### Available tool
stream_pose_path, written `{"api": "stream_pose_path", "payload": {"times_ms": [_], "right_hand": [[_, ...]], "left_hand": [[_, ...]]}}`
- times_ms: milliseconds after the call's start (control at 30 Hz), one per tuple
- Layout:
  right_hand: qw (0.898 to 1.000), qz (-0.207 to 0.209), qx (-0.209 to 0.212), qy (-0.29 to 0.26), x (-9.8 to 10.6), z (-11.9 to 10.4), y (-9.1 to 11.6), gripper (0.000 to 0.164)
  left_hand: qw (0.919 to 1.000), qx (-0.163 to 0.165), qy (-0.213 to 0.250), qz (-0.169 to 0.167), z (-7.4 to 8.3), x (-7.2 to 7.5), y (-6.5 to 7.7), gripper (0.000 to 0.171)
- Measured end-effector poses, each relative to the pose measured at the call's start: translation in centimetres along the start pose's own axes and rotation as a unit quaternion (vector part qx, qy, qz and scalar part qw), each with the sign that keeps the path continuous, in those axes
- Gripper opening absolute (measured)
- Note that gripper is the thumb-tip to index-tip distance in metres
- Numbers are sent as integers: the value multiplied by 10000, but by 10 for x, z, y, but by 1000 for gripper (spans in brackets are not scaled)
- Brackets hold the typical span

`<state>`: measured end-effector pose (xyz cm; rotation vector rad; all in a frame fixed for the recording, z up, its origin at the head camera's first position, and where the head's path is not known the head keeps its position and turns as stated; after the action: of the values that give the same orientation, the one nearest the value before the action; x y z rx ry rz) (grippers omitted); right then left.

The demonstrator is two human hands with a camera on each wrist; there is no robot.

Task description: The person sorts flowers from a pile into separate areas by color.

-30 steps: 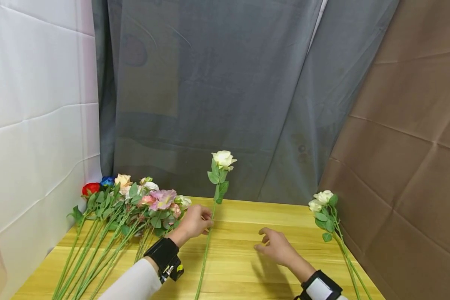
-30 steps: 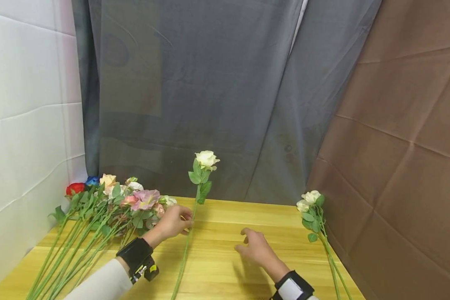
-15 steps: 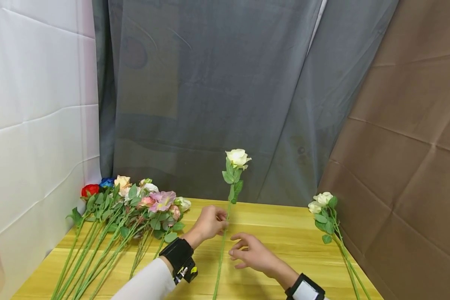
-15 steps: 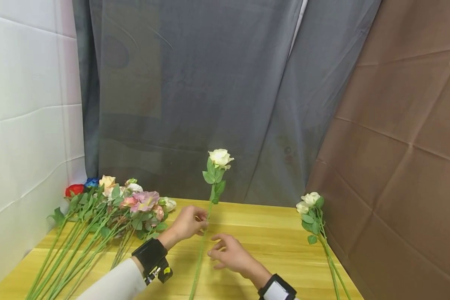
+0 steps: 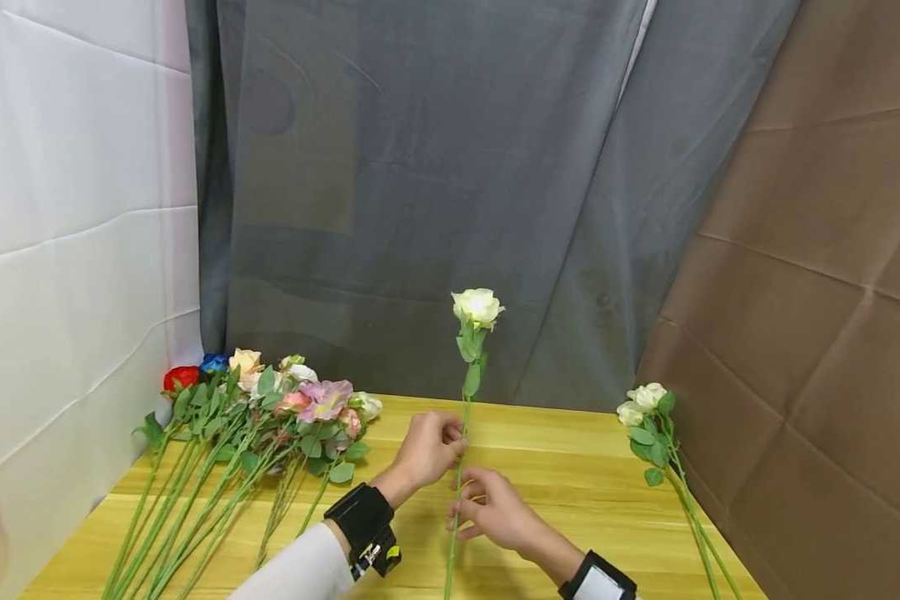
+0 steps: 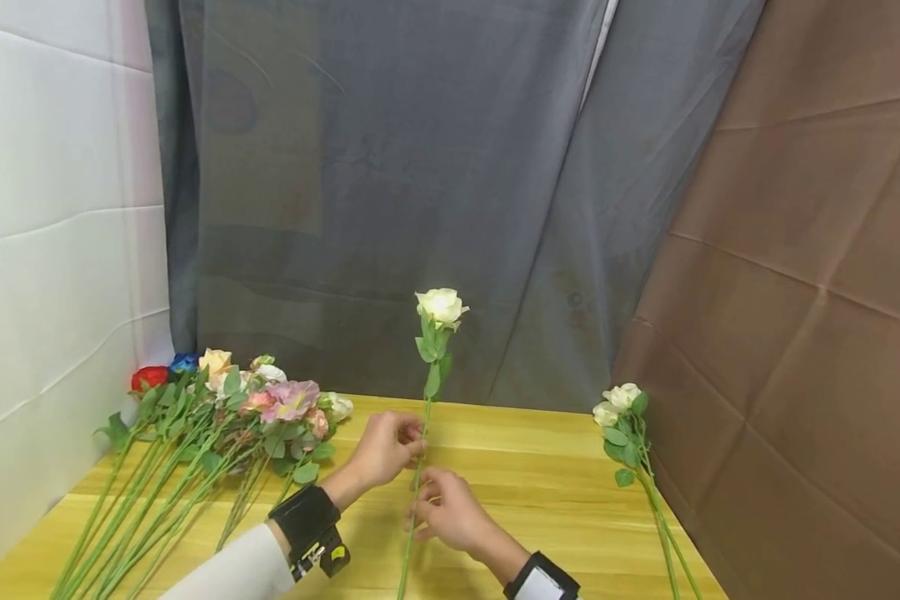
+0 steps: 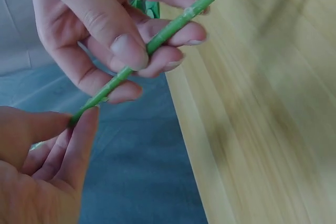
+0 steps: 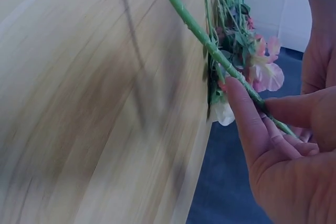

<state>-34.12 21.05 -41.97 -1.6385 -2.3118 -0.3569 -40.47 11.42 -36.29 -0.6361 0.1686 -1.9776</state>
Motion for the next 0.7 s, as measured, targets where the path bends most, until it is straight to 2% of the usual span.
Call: {"api": "stream_pose_path", "payload": {"times_ms": [167,233,300,400,500,700], "right_hand": [[9999,111,108,49,5,-5,-3,19],[9996,214,116,110,11,-4,-3,19],[9992,337,106,190,20,-2,-1,20],[9983,485,74,316,35,3,2,21],[9970,631,30,457,51,10,7,20],[9935,914,-152,666,82,24,25,19]], "left_hand": [[9993,-159,-321,-134,-2,6,4,19],[9978,-256,-584,-166,-4,13,8,17],[9955,-391,-854,-124,-7,22,13,13],[9904,-555,-1259,130,-13,43,22,4],[9870,-463,-1485,395,-24,66,31,3],[9786,6,-1912,761,-46,107,55,8]]}}
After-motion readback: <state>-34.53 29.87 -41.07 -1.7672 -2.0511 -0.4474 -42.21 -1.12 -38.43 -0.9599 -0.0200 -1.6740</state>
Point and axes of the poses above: each hand's wrist, its own y-axis away from the middle knuckle, its own x-axis out of the back of the hand, z = x × y, the point moved 8 cm from there along -y, towards the middle knuckle, and after that the axes turned 3 degrees about y, right-handed, at the moved point
